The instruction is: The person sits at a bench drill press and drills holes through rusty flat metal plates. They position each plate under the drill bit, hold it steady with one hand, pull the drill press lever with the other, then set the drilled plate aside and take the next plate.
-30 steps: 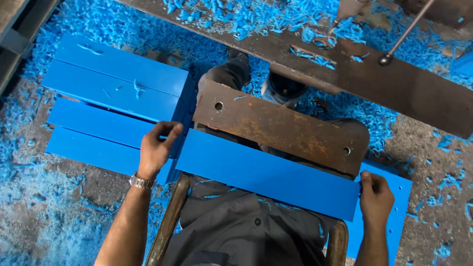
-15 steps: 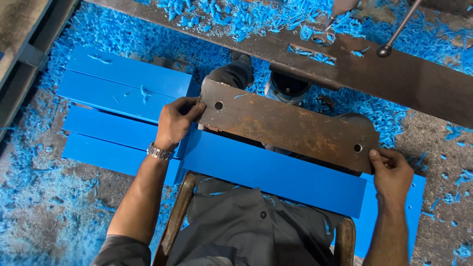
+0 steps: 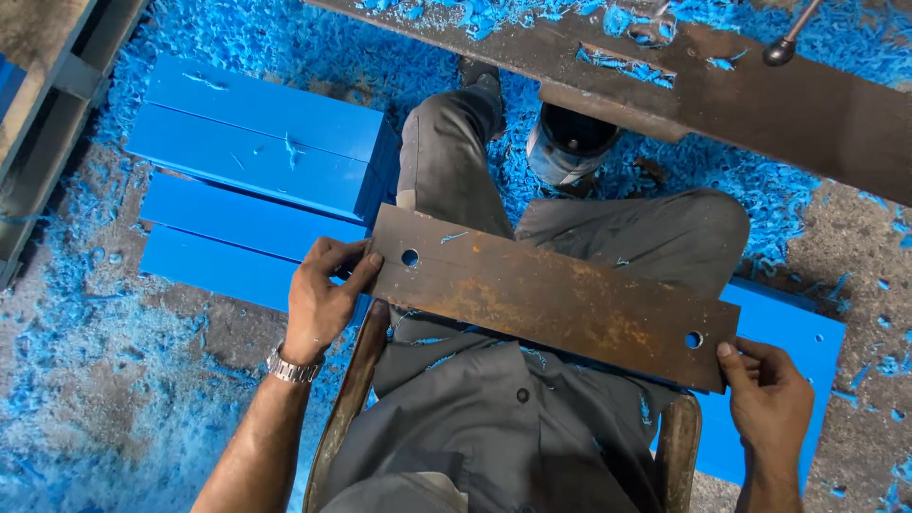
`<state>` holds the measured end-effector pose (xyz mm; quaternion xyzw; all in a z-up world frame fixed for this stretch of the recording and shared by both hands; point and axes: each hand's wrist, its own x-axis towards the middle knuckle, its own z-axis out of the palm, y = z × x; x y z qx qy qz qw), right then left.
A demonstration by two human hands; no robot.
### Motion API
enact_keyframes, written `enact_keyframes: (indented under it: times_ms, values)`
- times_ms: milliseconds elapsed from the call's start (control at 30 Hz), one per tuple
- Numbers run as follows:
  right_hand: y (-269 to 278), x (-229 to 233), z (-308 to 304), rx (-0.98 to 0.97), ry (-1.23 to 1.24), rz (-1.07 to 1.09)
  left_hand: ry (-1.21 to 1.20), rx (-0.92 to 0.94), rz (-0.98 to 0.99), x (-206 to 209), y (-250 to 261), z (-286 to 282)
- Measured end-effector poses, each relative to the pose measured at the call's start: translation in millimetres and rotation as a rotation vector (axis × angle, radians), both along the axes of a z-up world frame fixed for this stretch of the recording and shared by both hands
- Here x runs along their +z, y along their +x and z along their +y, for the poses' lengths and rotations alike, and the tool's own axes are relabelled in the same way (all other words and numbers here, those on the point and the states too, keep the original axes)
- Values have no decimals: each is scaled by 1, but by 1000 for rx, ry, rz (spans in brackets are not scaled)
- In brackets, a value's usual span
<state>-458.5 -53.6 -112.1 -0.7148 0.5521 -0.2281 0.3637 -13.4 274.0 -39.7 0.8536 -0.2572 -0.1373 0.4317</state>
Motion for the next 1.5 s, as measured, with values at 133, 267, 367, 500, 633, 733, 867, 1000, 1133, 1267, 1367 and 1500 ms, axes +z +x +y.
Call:
enact_keyframes:
  times_ms: [133, 267, 367, 500, 633, 733, 867, 1000, 1133, 1267, 1367, 1500]
  values:
    - [2, 0, 3, 0, -42, 50, 50, -1, -31, 4, 0, -1]
    - [13, 20, 12, -25, -70, 238, 105, -18, -43, 6, 0, -1]
    - [12, 22, 18, -36, -83, 193, 137, -13, -14, 5, 0, -1]
    - [-1, 4, 15, -27, -84, 156, 79, -30, -59, -8, -1, 1]
    - [8, 8, 13, -9, -101, 157, 100, -23, -68, -9, 1, -5]
    - [3, 8, 14, -2, -82, 191, 127, -34, -43, -8, 1, -3]
    - [0, 13, 17, 47, -98, 263, 126, -55, -23, -13, 2, -1]
    - [15, 31, 27, 2, -120, 326, 62, -78, -60, -21, 3, 0]
    - [25, 44, 31, 101, -418, 511, 165, -57, -370, 4, -14, -21]
    - [11, 22, 15, -17, 16, 399, 26, -472, -423, 23, -39, -54]
    - [-16, -29, 5, 62, 187, 369, 75, -898, -448, 22, -59, -99]
    - [7, -16, 21, -125, 285, 247, 76, -1092, -468, -1, -77, -136]
